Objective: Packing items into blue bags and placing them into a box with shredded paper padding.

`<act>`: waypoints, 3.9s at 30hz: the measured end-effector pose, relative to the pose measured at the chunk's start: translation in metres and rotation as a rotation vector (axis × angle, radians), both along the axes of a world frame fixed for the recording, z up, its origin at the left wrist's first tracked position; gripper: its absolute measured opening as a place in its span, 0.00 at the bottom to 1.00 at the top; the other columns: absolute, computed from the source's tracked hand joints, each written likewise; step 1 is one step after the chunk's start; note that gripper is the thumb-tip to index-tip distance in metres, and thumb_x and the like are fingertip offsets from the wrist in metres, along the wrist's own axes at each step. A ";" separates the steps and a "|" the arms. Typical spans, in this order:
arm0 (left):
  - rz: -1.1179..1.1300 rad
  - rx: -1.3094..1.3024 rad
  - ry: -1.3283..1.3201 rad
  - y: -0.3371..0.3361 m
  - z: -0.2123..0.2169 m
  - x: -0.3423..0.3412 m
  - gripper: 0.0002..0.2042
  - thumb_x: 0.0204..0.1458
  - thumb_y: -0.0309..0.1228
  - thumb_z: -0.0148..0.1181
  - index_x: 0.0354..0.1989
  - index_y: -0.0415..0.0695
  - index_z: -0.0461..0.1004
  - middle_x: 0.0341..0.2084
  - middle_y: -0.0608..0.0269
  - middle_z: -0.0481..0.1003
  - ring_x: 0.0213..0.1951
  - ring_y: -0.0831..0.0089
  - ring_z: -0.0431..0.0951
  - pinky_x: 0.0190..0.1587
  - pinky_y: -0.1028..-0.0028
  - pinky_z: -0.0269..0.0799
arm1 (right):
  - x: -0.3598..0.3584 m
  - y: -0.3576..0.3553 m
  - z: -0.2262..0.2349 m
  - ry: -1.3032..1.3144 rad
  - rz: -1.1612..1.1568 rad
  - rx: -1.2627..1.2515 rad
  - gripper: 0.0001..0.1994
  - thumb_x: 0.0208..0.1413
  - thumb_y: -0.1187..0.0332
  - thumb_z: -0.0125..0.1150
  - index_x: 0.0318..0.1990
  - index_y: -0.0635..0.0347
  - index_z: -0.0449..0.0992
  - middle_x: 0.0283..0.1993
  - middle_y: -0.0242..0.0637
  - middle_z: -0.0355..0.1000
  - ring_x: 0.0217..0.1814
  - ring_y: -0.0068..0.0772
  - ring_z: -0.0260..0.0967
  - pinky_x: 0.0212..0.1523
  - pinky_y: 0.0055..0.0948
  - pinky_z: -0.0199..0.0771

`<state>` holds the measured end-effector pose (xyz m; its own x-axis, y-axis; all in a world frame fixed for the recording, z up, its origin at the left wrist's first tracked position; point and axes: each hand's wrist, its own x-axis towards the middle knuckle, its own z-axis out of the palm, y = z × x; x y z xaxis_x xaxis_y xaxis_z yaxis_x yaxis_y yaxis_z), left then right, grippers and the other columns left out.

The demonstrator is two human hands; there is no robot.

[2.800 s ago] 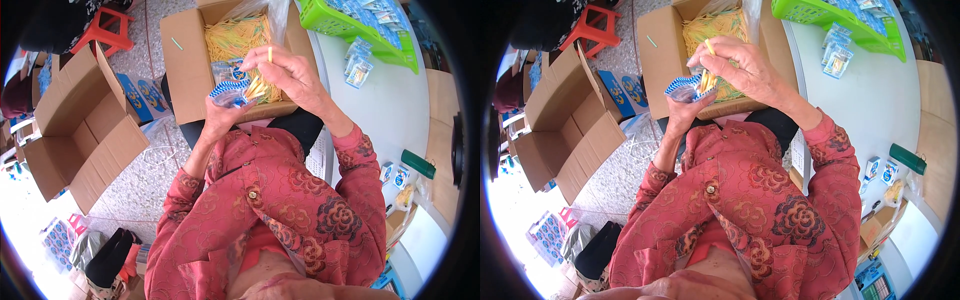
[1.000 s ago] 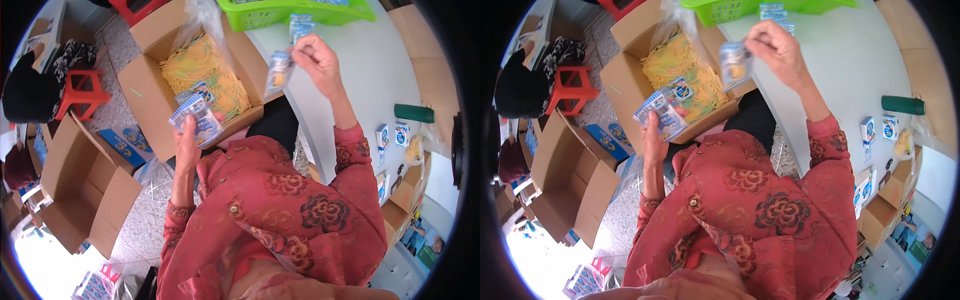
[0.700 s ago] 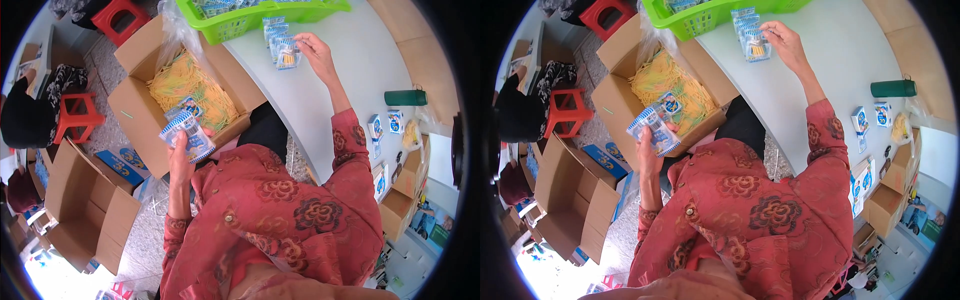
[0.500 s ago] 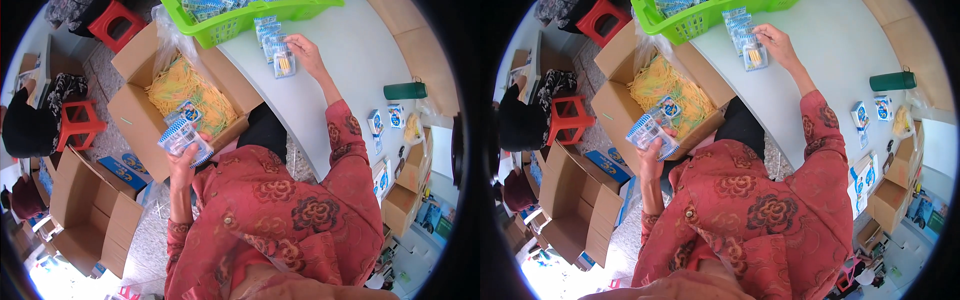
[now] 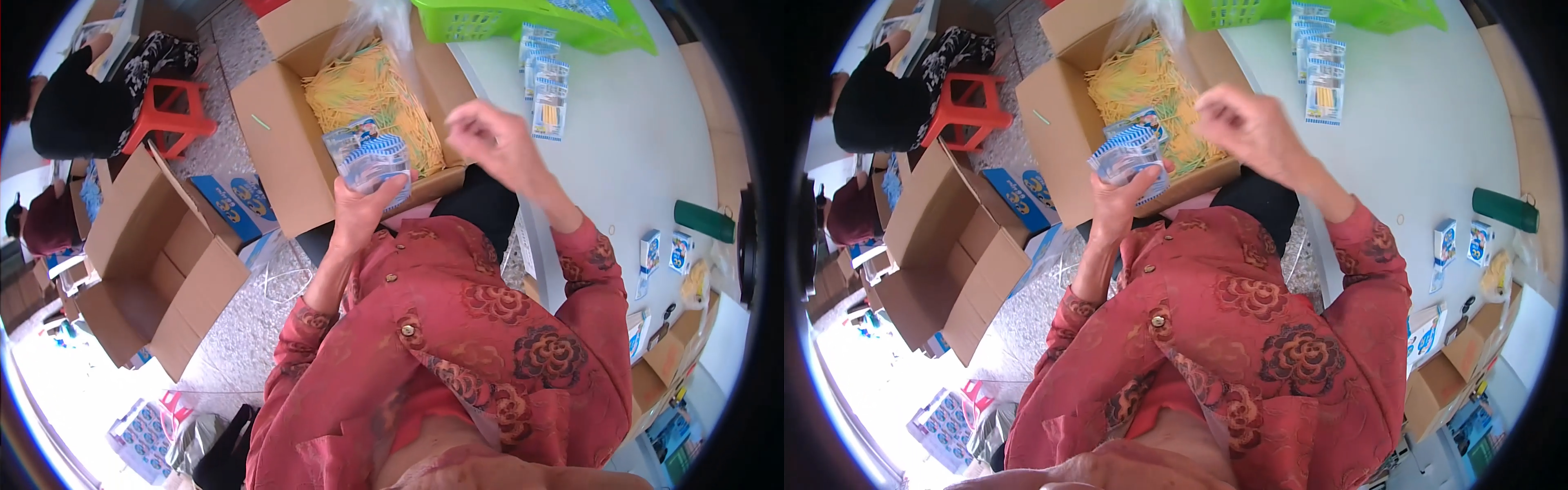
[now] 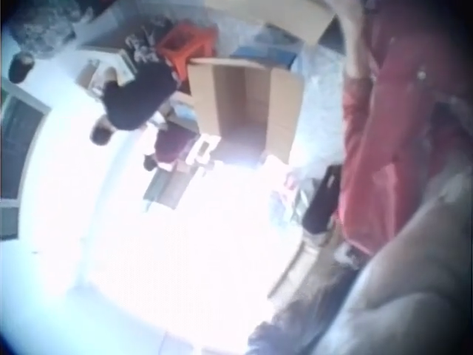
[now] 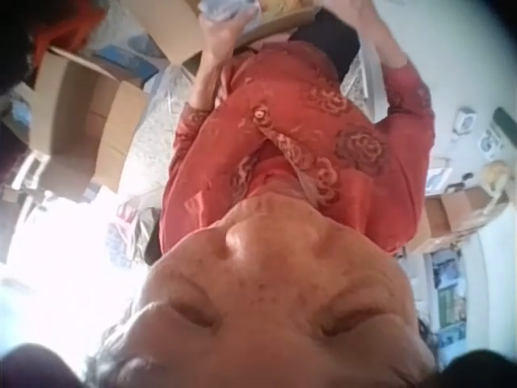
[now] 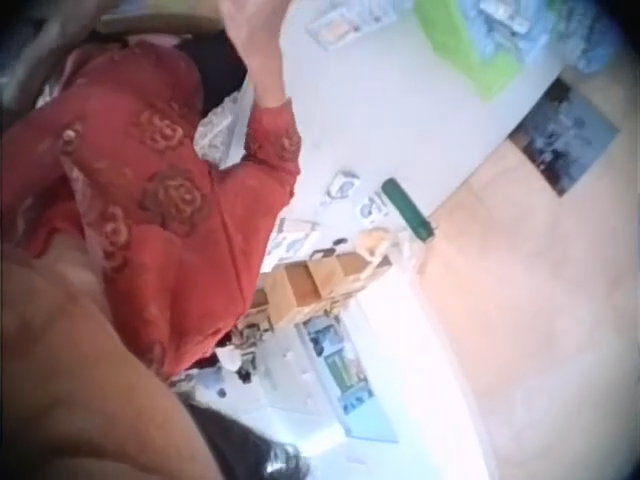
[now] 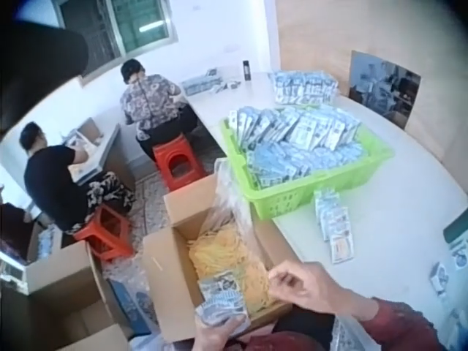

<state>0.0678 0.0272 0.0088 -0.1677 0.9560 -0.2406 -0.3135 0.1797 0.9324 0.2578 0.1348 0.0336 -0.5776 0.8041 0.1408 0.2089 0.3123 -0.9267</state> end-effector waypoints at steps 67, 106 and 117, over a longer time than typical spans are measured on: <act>0.266 0.050 0.221 -0.019 -0.021 -0.034 0.10 0.39 0.22 0.63 0.33 0.37 0.75 0.26 0.70 0.75 0.29 0.85 0.71 0.33 0.81 0.69 | -0.096 -0.023 -0.002 -0.089 0.276 0.681 0.06 0.42 0.72 0.58 0.31 0.57 0.71 0.33 0.31 0.68 0.29 0.31 0.69 0.26 0.26 0.71; 0.489 0.284 0.274 -0.007 -0.029 -0.045 0.12 0.40 0.19 0.61 0.36 0.36 0.74 0.29 0.67 0.75 0.32 0.82 0.72 0.36 0.80 0.70 | -0.128 -0.014 0.013 -0.195 0.372 0.771 0.07 0.42 0.71 0.58 0.31 0.56 0.69 0.27 0.32 0.66 0.32 0.34 0.67 0.30 0.31 0.71; 0.462 0.177 0.168 -0.015 -0.039 -0.053 0.11 0.40 0.20 0.62 0.35 0.35 0.74 0.28 0.66 0.75 0.31 0.82 0.72 0.34 0.81 0.69 | -0.105 0.019 0.005 0.086 0.262 -0.249 0.09 0.52 0.75 0.53 0.42 0.62 0.69 0.34 0.28 0.67 0.30 0.14 0.63 0.35 0.15 0.66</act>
<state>0.0145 0.0127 -0.0305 -0.6045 0.7964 -0.0159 -0.1664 -0.1067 0.9803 0.1532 0.1542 0.0383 -0.7632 0.6460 0.0167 0.0696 0.1079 -0.9917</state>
